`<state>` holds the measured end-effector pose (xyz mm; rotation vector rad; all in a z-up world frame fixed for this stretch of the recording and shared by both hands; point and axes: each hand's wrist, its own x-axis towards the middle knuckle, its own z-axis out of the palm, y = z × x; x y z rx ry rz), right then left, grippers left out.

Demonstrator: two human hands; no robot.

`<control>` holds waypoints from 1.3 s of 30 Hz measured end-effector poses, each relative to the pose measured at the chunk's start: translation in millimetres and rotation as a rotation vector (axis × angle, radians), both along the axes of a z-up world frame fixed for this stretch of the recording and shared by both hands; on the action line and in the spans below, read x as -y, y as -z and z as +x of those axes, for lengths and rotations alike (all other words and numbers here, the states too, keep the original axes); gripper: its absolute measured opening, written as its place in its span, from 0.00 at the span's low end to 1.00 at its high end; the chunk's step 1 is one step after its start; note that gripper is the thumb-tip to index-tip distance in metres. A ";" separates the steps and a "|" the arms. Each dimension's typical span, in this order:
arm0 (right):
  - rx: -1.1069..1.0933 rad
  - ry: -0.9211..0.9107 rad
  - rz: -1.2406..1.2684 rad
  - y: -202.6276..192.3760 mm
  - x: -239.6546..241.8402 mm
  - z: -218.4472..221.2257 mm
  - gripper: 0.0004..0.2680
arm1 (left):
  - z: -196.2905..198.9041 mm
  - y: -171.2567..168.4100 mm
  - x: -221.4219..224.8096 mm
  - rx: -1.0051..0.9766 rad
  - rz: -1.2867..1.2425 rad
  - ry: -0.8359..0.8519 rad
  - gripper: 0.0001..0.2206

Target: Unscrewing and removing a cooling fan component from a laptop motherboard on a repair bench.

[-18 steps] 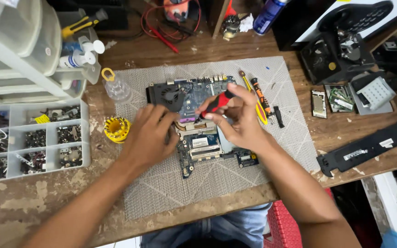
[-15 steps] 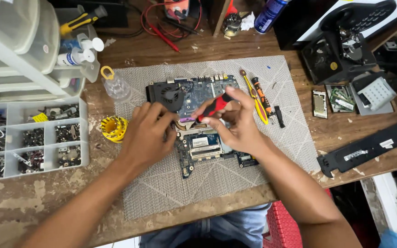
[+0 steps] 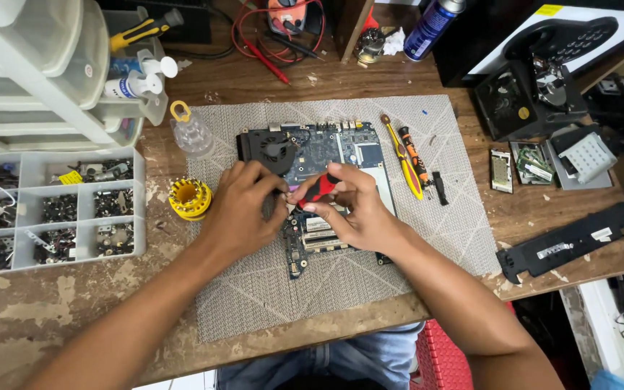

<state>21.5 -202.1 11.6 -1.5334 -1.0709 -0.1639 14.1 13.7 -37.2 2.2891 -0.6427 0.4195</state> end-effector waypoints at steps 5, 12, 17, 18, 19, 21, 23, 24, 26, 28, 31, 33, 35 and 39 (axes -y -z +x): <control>0.035 0.050 -0.062 -8.3 -4.1 -4.2 0.23 | -0.9 -3.8 1.8 0.006 0.052 -0.001 0.06; 0.125 0.075 -0.172 -10.0 -1.7 -4.5 0.24 | -0.9 -6.9 4.4 0.022 0.091 -0.040 0.06; 0.076 0.149 -0.102 5.5 -2.7 -6.3 0.22 | -0.9 -6.5 4.3 0.031 0.070 -0.042 0.06; 0.044 0.176 -0.070 10.4 -1.7 -6.0 0.21 | -0.6 -4.8 4.8 0.034 0.062 -0.045 0.06; 0.050 0.185 -0.068 10.9 -3.0 -4.2 0.21 | -0.7 -4.8 4.0 0.041 0.063 -0.037 0.06; -0.011 0.226 0.077 13.1 -5.1 0.9 0.24 | 1.4 -2.9 2.9 0.048 0.085 -0.037 0.08; 0.011 0.223 0.119 4.0 -8.6 7.3 0.26 | 2.4 -2.7 3.8 0.057 0.090 -0.041 0.12; 0.023 0.217 0.162 1.5 -11.5 8.4 0.28 | -0.5 -0.5 3.3 0.056 0.099 -0.049 0.15; 0.044 0.238 0.133 2.3 -15.4 10.4 0.27 | 1.0 0.6 3.1 0.057 0.099 -0.044 0.16; 0.062 0.259 0.101 7.5 -16.6 11.2 0.26 | 0.6 2.3 4.0 0.055 0.096 -0.038 0.18; 0.073 0.246 0.094 14.7 -19.1 14.2 0.27 | 0.9 1.4 2.9 0.062 0.107 -0.045 0.17; 0.062 0.238 0.087 15.9 -20.2 13.9 0.27 | 1.1 2.5 3.4 0.074 0.116 -0.038 0.15; 0.065 0.241 0.081 15.7 -20.6 14.3 0.27 | 0.0 2.5 3.8 0.090 0.117 -0.045 0.15; 0.066 0.243 0.031 8.5 -20.2 14.6 0.26 | -0.2 2.7 4.7 0.117 0.104 -0.049 0.13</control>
